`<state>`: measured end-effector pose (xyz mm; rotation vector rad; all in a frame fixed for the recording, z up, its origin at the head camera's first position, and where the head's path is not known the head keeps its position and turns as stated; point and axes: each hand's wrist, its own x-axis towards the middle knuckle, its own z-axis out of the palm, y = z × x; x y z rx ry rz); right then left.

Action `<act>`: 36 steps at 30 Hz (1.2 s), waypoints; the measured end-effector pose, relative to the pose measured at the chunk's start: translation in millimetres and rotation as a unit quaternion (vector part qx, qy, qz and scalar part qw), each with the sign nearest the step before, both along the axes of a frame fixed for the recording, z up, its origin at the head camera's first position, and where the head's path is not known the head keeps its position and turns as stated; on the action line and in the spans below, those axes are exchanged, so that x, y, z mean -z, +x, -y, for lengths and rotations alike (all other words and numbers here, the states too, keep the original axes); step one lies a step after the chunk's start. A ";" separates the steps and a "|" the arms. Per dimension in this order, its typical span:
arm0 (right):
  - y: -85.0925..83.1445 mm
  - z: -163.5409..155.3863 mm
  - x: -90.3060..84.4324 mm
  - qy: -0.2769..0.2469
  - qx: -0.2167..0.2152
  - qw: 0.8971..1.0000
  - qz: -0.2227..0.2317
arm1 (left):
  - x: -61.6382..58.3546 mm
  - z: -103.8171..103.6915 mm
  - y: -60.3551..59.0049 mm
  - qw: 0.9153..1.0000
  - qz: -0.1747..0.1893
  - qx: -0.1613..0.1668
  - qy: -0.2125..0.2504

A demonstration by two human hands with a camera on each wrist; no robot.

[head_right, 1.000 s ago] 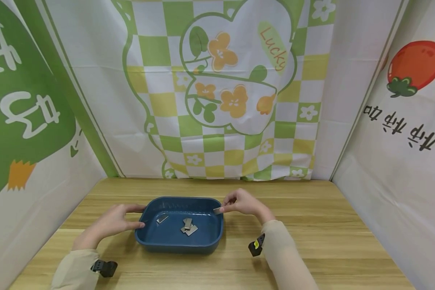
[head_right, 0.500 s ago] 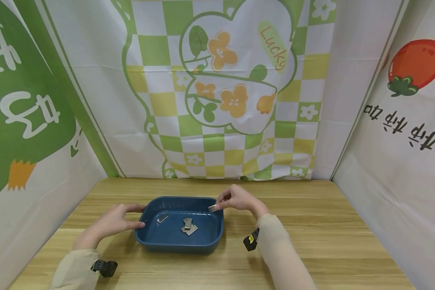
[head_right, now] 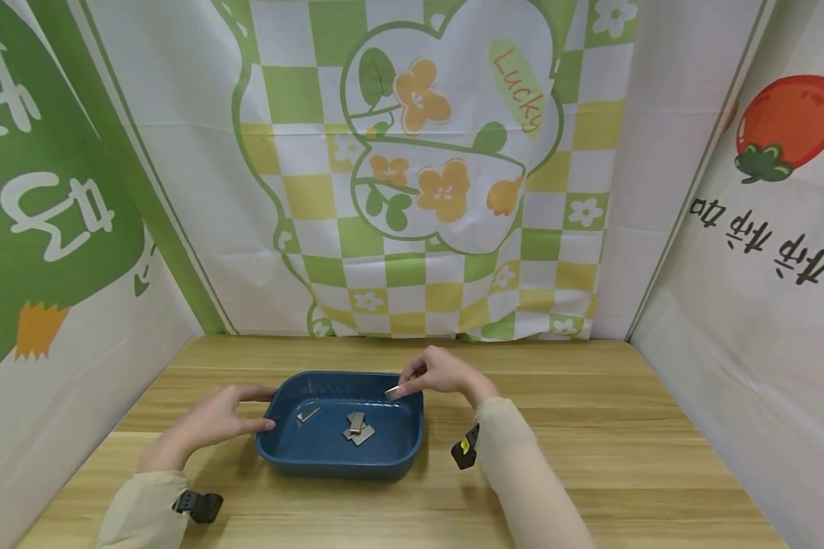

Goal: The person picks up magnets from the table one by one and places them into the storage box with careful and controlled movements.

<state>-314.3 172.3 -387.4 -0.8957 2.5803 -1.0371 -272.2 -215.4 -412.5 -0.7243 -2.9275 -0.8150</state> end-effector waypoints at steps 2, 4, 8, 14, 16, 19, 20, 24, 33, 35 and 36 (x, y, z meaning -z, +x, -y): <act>-1.3 2.7 0.3 0.001 -0.005 1.000 0.004 | 0.0 0.1 0.0 1.000 0.001 0.000 0.000; -2.7 5.5 0.7 0.000 -0.013 1.000 0.008 | 0.1 0.2 -0.1 1.000 0.002 0.000 0.000; -5.1 10.4 1.7 -0.001 -0.025 1.000 0.014 | 0.7 0.4 -0.5 1.000 0.002 0.000 0.000; -8.3 15.0 2.2 0.015 -0.025 0.999 0.015 | 1.8 0.3 -1.4 1.000 -0.002 -0.003 -0.007; -9.5 16.7 2.0 0.019 -0.022 0.999 0.017 | 2.0 0.4 -1.7 1.000 -0.003 -0.004 -0.009; -11.5 19.7 1.2 0.019 -0.023 0.999 0.019 | 2.3 0.6 -1.9 1.000 -0.003 -0.005 -0.009; -11.9 21.1 0.7 0.020 -0.025 0.999 0.018 | 2.5 0.8 -2.0 1.000 -0.004 -0.005 -0.009; -12.6 26.7 -2.2 0.020 -0.033 0.999 0.023 | 2.3 0.9 -1.8 1.000 -0.005 -0.004 -0.009; -14.4 39.0 -5.8 0.024 -0.045 0.998 0.029 | 2.5 0.5 -1.6 1.000 -0.011 -0.003 -0.009; -14.8 40.3 -6.2 0.027 -0.048 0.998 0.028 | 2.1 0.2 -1.6 1.000 -0.010 -0.004 -0.009; -15.1 40.8 -6.4 0.028 -0.048 0.998 0.028 | 1.9 0.1 -1.6 1.000 -0.010 -0.004 -0.009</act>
